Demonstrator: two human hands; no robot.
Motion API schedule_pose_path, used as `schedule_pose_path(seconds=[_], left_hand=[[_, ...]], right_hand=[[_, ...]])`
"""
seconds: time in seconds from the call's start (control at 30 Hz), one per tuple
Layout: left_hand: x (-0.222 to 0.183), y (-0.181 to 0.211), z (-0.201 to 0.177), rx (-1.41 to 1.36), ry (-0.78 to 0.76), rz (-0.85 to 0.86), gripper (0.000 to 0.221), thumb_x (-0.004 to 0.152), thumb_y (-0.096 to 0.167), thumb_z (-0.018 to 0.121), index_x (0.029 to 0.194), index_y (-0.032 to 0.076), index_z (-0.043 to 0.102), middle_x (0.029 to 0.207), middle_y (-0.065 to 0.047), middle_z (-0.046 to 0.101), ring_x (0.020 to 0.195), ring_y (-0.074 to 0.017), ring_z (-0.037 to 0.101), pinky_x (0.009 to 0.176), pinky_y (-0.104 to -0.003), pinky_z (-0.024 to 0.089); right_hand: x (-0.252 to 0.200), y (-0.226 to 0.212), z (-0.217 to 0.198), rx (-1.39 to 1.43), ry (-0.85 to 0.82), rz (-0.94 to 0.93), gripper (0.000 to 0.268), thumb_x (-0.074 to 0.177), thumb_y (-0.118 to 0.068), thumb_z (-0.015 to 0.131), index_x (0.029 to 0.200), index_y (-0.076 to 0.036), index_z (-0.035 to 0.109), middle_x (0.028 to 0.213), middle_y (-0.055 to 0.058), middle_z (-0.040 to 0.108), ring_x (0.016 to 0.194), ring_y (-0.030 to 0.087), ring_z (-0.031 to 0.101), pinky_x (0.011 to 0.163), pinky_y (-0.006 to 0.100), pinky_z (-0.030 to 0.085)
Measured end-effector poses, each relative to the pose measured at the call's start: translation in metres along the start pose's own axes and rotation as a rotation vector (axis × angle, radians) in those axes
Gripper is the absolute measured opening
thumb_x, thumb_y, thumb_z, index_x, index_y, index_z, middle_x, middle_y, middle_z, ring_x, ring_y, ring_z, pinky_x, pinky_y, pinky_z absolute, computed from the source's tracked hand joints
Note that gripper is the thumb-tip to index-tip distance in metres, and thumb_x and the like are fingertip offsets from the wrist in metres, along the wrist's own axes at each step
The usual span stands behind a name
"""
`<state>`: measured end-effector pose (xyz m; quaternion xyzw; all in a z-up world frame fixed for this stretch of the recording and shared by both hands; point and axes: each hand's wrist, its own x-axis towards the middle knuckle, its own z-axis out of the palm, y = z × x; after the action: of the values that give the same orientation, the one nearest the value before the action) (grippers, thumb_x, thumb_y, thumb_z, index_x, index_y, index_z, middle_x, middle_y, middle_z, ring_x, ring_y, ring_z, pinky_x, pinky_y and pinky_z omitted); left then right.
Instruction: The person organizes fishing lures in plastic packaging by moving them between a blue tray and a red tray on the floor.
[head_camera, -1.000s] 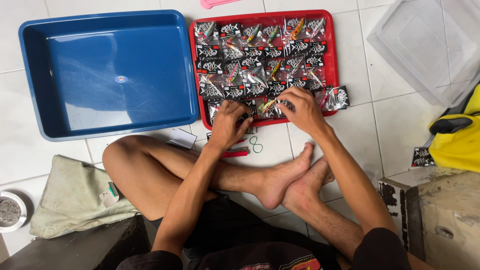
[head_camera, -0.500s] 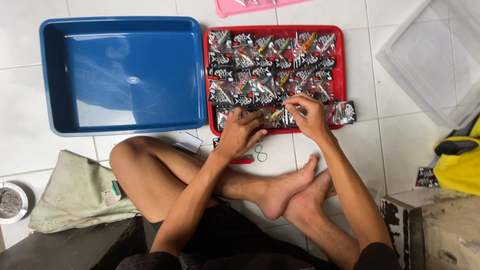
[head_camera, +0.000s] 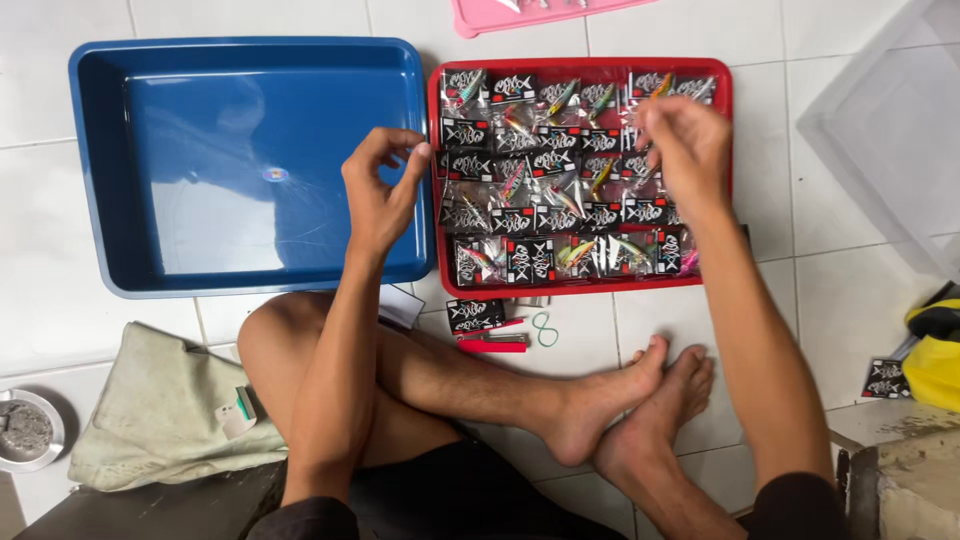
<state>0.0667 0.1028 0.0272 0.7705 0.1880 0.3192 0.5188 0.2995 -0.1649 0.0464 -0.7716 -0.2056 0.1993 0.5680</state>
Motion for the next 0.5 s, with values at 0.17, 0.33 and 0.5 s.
schedule_pose_path(seconds=[0.17,0.33,0.5], left_hand=[[0.023,-0.004,-0.011,0.103,-0.024,0.03,0.015,0.102,0.023,0.067,0.093,0.01,0.067,0.091,-0.004,0.07,0.08,-0.017,0.061,0.073,-0.033,0.048],[0.048,-0.027,-0.003,0.069,0.065,0.011,0.016,0.101,0.022,0.066,0.097,0.007,0.067,0.096,-0.005,0.071,0.081,-0.0169,0.063,0.073,-0.032,0.047],[0.055,-0.021,0.002,0.088,0.009,0.048,0.019,0.104,0.022,0.064,0.094,0.006,0.065,0.093,-0.008,0.069,0.082,-0.02,0.063,0.075,-0.034,0.051]], right_hand=[[0.084,0.002,0.024,-0.1,-0.027,0.024,0.01,0.108,-0.001,0.062,0.117,-0.002,0.067,0.102,0.012,0.073,0.076,0.011,0.068,0.054,0.018,0.053],[0.17,0.044,0.043,-0.343,-0.038,-0.095,0.007,0.104,-0.007,0.068,0.111,-0.008,0.069,0.1,0.01,0.075,0.084,0.016,0.075,0.064,0.027,0.062],[0.238,0.093,0.058,-0.849,0.095,-0.202,0.044,0.105,-0.043,0.073,0.12,-0.004,0.059,0.107,0.022,0.07,0.102,0.048,0.062,0.081,0.058,0.048]])
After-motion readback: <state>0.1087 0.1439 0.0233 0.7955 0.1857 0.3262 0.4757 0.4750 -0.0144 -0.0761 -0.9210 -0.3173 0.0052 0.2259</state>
